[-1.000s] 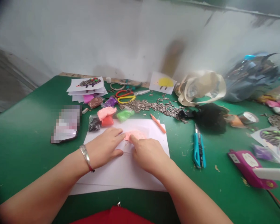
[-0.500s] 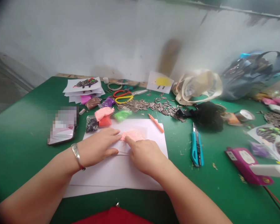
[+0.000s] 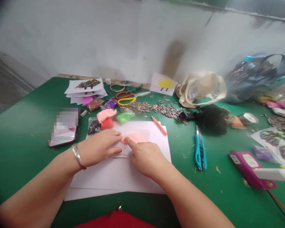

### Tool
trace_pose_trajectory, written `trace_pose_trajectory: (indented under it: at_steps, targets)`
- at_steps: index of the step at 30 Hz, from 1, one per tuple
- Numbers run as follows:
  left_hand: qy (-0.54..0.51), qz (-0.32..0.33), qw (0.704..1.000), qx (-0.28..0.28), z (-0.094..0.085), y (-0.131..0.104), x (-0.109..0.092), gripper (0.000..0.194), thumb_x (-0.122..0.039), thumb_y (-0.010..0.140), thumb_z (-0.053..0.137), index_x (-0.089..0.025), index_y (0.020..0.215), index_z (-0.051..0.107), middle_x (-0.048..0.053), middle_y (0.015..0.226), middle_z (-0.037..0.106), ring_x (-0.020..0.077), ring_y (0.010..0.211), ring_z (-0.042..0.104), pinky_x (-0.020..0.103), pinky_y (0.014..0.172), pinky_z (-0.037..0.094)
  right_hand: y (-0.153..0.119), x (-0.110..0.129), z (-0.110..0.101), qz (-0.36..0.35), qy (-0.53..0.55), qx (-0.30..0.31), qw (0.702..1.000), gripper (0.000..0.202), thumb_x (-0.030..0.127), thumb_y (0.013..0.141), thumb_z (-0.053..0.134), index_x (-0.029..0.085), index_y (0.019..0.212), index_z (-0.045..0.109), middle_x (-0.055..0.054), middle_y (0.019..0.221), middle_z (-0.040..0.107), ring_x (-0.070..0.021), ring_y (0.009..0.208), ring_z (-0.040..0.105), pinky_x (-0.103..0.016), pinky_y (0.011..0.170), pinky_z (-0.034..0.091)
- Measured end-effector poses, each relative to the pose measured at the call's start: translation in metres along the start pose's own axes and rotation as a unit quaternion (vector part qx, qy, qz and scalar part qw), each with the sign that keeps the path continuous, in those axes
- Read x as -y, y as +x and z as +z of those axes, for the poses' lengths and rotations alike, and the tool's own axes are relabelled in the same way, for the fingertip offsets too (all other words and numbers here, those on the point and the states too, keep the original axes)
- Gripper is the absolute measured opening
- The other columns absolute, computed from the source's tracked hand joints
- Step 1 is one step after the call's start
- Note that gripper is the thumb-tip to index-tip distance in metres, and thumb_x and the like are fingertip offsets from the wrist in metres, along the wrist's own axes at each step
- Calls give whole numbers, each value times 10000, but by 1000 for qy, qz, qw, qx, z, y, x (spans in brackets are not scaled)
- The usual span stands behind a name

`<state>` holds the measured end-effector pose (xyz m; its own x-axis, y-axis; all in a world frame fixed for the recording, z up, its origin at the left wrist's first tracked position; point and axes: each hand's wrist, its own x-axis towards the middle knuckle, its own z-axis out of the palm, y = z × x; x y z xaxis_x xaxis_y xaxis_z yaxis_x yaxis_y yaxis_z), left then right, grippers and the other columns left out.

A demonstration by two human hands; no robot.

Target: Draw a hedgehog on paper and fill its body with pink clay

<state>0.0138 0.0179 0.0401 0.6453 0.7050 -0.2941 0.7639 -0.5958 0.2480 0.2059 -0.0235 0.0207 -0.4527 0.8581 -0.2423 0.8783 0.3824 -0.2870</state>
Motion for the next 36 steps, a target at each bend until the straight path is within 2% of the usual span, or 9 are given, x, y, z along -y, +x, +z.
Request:
trace_pose_trajectory:
  at_steps: [6,11,15,22,30,33,36]
  targets:
    - [5,0,1000,10,-1,1,7,241,-280,913,498,-124,915,681,95,941,633,239,896,592,342,798,439,4,6,2,0,-23,15,1000,646,189,832,372,321,1463,331,-54,1039,725,-224,825,656,-292,637,353]
    - [27,-1,999,16,1,0,5,256,-273,902,498,-125,821,690,102,905,618,237,845,584,345,749,435,6,11,3,2,-50,17,999,639,173,823,382,293,1449,358,-77,1034,721,-236,848,652,-300,633,362]
    - [30,1,999,17,0,0,3,242,-259,892,504,-122,827,692,104,903,617,246,852,583,357,751,434,7,14,2,6,-63,6,998,608,164,831,379,274,1429,396,-89,970,725,-243,881,642,-296,636,358]
    - [19,-2,1000,17,0,1,5,266,-292,911,490,-132,890,701,97,910,613,243,852,579,352,744,427,5,5,3,4,0,-5,1000,653,165,818,406,364,1438,366,-42,1115,705,-222,911,651,-279,664,347]
    - [31,-4,999,20,0,0,2,249,-275,902,496,-131,829,685,94,886,610,233,829,571,335,708,408,7,15,7,-9,-73,-12,997,601,164,806,396,301,1390,431,-45,836,731,-227,718,657,-281,530,249]
    - [33,-1,999,20,0,1,2,250,-274,903,494,-131,826,684,92,877,609,233,824,571,337,701,406,9,18,7,-8,-88,-18,996,579,154,797,395,285,1356,464,-47,796,722,-225,684,649,-282,510,226]
    - [35,-1,999,23,1,2,3,251,-268,905,488,-131,843,689,91,880,608,233,825,573,338,704,406,9,13,6,-3,-62,-16,998,585,160,797,391,308,1359,463,-41,836,732,-230,709,654,-281,526,259]
